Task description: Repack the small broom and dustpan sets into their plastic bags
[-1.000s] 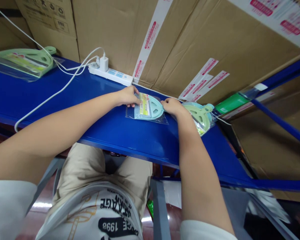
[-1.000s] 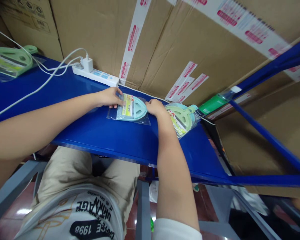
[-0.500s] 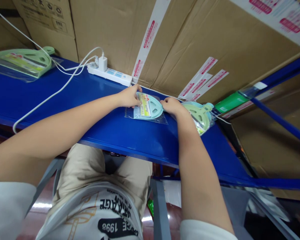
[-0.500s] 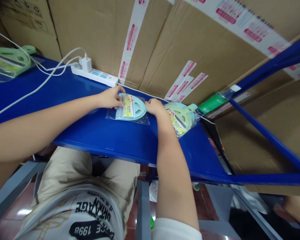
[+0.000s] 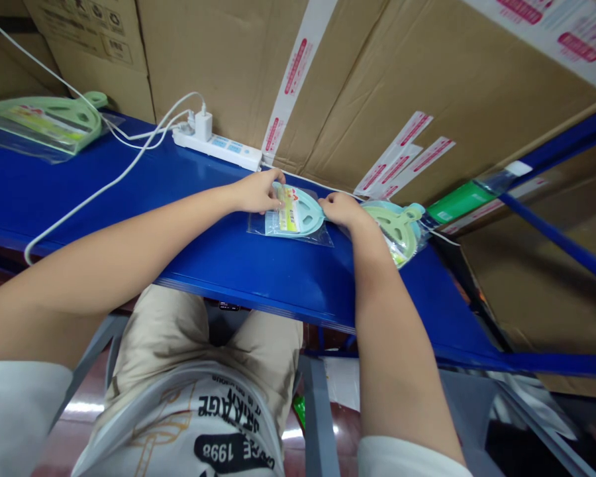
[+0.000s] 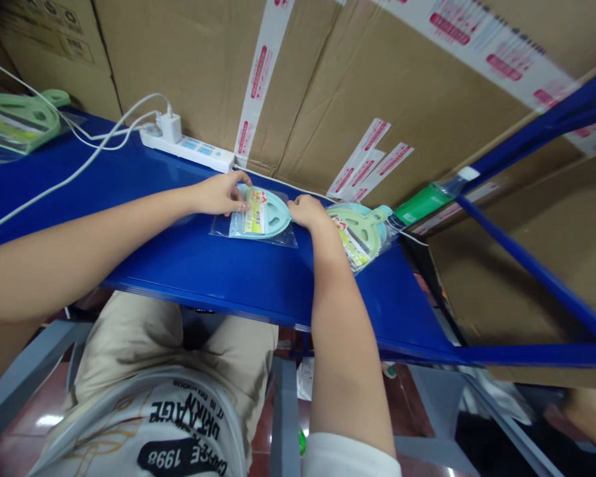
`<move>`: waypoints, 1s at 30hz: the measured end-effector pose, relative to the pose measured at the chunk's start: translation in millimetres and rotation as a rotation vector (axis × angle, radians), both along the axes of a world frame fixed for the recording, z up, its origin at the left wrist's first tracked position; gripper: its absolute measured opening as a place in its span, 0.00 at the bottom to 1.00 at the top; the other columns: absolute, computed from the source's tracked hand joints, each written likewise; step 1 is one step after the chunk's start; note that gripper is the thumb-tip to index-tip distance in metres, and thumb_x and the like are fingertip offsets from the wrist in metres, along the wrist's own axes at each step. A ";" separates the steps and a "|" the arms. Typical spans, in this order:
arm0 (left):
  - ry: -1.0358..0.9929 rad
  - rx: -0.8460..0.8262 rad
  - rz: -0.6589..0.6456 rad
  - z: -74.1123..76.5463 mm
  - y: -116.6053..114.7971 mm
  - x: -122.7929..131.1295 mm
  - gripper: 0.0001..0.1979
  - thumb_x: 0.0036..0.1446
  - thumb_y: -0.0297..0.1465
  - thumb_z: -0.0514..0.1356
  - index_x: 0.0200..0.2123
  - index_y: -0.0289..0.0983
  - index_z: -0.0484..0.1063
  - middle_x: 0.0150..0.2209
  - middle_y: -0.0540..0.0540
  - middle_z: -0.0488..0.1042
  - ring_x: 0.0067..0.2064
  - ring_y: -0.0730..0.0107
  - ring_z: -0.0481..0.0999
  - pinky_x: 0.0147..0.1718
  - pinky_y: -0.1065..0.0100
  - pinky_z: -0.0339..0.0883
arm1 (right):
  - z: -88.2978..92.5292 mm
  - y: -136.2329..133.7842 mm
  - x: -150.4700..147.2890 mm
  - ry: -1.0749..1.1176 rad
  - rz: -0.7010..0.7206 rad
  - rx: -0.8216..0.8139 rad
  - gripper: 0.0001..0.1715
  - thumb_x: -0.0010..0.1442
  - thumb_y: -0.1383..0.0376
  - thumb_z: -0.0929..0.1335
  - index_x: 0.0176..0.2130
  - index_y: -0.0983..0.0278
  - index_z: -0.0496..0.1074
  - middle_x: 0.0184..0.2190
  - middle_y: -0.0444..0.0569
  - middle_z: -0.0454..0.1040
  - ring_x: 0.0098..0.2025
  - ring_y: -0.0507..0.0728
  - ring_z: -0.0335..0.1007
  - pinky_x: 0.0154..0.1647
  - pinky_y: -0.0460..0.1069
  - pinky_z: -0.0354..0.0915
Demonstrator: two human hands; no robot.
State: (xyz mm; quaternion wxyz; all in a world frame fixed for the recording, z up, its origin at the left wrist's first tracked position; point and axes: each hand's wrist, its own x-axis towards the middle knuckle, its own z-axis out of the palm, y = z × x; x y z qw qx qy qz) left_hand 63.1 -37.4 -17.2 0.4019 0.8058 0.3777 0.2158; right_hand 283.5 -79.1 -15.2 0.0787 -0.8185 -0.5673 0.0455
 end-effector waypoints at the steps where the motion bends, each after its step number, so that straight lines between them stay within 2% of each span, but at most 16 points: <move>1: 0.008 0.016 -0.011 0.8 1.0 -1.3 0.30 0.53 0.21 0.72 0.58 0.36 0.71 0.26 0.54 0.74 0.28 0.67 0.77 0.35 0.68 0.66 | 0.1 0.0 0.3 -0.001 0.001 0.004 0.14 0.69 0.61 0.67 0.37 0.62 0.82 0.47 0.60 0.86 0.52 0.65 0.82 0.47 0.50 0.71; 4: 0.061 0.054 -0.032 4.4 5.1 -6.1 0.31 0.50 0.20 0.72 0.58 0.36 0.72 0.26 0.53 0.75 0.30 0.64 0.79 0.34 0.68 0.66 | 1.9 -0.7 1.5 0.000 0.010 0.025 0.15 0.70 0.62 0.67 0.35 0.62 0.81 0.47 0.59 0.86 0.53 0.65 0.82 0.49 0.50 0.71; 7: 0.110 0.062 0.010 6.8 11.0 -11.2 0.30 0.49 0.18 0.70 0.56 0.36 0.73 0.24 0.54 0.74 0.27 0.64 0.77 0.30 0.69 0.63 | 6.0 -3.3 1.7 0.003 0.006 0.029 0.16 0.71 0.63 0.66 0.35 0.63 0.81 0.47 0.60 0.86 0.54 0.66 0.82 0.53 0.51 0.71; 9: 0.143 0.037 0.031 6.4 15.5 -14.0 0.30 0.49 0.17 0.70 0.55 0.37 0.73 0.23 0.55 0.73 0.25 0.64 0.76 0.29 0.69 0.62 | 9.0 -5.7 0.6 0.013 -0.015 0.012 0.17 0.72 0.63 0.65 0.35 0.63 0.80 0.43 0.60 0.86 0.51 0.65 0.83 0.53 0.52 0.72; 11: 0.165 0.019 0.018 5.0 19.5 -15.9 0.30 0.46 0.17 0.71 0.54 0.38 0.74 0.23 0.55 0.74 0.26 0.63 0.77 0.29 0.70 0.62 | 11.3 -8.0 -0.9 0.044 -0.042 -0.012 0.17 0.72 0.62 0.65 0.34 0.63 0.78 0.36 0.57 0.84 0.42 0.63 0.83 0.48 0.52 0.74; 14: 0.186 0.033 -0.014 3.3 22.5 -16.9 0.30 0.44 0.19 0.72 0.52 0.40 0.75 0.25 0.55 0.75 0.28 0.63 0.79 0.29 0.70 0.63 | 13.1 -10.1 -1.6 0.146 -0.076 -0.020 0.16 0.71 0.61 0.66 0.31 0.62 0.76 0.27 0.50 0.78 0.29 0.60 0.78 0.38 0.53 0.75; 17: 0.236 0.035 -0.006 3.6 22.0 -16.7 0.27 0.45 0.21 0.71 0.50 0.40 0.76 0.25 0.56 0.75 0.26 0.67 0.76 0.28 0.71 0.63 | 14.8 -12.5 2.6 0.289 -0.090 -0.005 0.14 0.67 0.65 0.68 0.28 0.61 0.73 0.22 0.46 0.72 0.27 0.58 0.73 0.32 0.53 0.75; 21: 0.259 0.038 -0.003 5.5 20.5 -16.1 0.25 0.48 0.24 0.71 0.52 0.38 0.76 0.26 0.54 0.76 0.26 0.68 0.76 0.28 0.72 0.66 | 20.4 -20.1 14.2 0.530 -0.081 0.015 0.12 0.58 0.76 0.71 0.27 0.62 0.74 0.25 0.45 0.74 0.30 0.55 0.73 0.30 0.48 0.77; 24: 0.335 0.052 -0.019 7.5 20.8 -16.1 0.29 0.50 0.27 0.70 0.57 0.38 0.75 0.30 0.51 0.79 0.32 0.64 0.82 0.32 0.71 0.71 | 25.6 -26.5 22.4 0.688 -0.079 -0.007 0.14 0.56 0.82 0.71 0.32 0.64 0.76 0.27 0.45 0.75 0.29 0.51 0.74 0.28 0.42 0.75; 27: 0.442 0.075 -0.034 10.0 21.0 -16.4 0.33 0.52 0.30 0.68 0.63 0.40 0.72 0.38 0.48 0.83 0.41 0.59 0.86 0.40 0.68 0.75 | 29.4 -29.1 27.3 0.710 -0.098 -0.075 0.17 0.57 0.85 0.71 0.34 0.65 0.75 0.26 0.44 0.75 0.27 0.48 0.73 0.27 0.39 0.74; 30: 0.481 0.103 -0.038 12.0 19.5 -16.5 0.34 0.53 0.32 0.67 0.65 0.40 0.72 0.41 0.46 0.84 0.44 0.57 0.86 0.42 0.67 0.76 | 31.7 -29.0 29.1 0.655 -0.099 -0.106 0.17 0.57 0.86 0.72 0.33 0.65 0.74 0.26 0.42 0.74 0.25 0.47 0.72 0.26 0.39 0.73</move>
